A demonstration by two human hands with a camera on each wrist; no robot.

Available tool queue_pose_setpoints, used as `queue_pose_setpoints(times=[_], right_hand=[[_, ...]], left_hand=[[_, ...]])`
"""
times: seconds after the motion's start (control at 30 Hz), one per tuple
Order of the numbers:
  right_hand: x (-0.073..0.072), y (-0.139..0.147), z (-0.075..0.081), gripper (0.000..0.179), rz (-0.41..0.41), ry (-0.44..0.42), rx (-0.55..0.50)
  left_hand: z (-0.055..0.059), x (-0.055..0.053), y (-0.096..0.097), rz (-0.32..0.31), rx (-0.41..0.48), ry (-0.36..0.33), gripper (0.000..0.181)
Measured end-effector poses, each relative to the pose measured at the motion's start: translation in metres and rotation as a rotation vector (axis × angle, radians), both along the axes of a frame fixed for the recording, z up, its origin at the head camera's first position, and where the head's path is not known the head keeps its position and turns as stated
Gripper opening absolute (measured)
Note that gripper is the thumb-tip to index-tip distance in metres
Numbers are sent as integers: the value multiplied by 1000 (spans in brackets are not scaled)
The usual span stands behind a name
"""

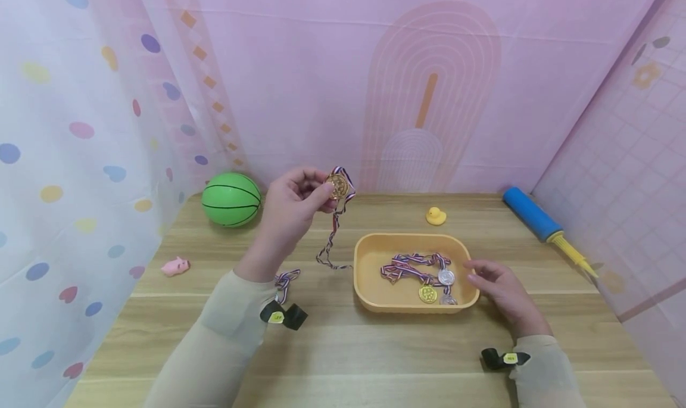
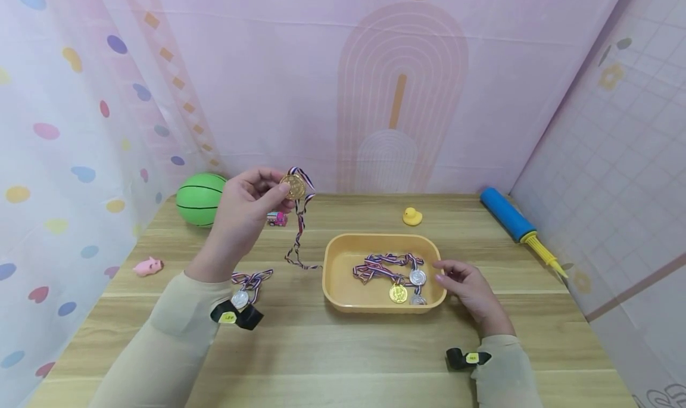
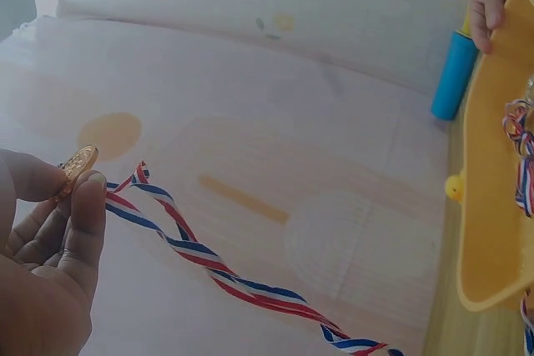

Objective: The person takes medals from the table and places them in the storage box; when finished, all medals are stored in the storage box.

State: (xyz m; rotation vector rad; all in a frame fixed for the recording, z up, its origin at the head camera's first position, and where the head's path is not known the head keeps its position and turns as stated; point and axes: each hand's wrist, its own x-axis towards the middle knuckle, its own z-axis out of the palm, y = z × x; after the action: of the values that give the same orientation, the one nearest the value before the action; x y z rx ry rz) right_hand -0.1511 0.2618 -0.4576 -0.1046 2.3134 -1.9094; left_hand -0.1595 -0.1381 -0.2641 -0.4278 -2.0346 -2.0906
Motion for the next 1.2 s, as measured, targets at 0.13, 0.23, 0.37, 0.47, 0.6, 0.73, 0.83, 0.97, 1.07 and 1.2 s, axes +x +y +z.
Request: queue_pose_setpoints(times=[0.13, 0.23, 0.37, 0.47, 0.6, 0.73, 0.83, 0.97, 1.07, 1.2], right_hand=[[1, 0, 1, 37, -3, -6, 30], [3, 1, 2, 40, -9, -11, 47], [5, 2, 2, 43, -17, -15, 59], [6, 2, 3, 43, -24, -16, 71], [7, 0, 6, 44, -28, -21, 79], [8, -2, 7, 46, -28, -27, 65], [8, -4, 6, 46, -30, -31, 65], [6, -8, 5, 47, -28, -43, 80], [5, -11, 6, 50, -20, -55, 85], [5, -16, 7, 51, -9, -55, 56]], left_hand=[[12, -2, 12, -54, 15, 38, 12], [21, -3, 22, -91, 15, 68, 11], [32, -3, 36, -117, 13, 103, 10], [39, -4, 46, -138, 11, 128, 10], [45, -6, 59, -174, 25, 153, 9], [46, -8, 73, -212, 44, 151, 9], [43, -10, 83, -238, 43, 133, 9], [37, -14, 94, -266, 38, 109, 9], [31, -18, 100, -278, 43, 91, 9], [27, -21, 108, -281, 50, 71, 10]])
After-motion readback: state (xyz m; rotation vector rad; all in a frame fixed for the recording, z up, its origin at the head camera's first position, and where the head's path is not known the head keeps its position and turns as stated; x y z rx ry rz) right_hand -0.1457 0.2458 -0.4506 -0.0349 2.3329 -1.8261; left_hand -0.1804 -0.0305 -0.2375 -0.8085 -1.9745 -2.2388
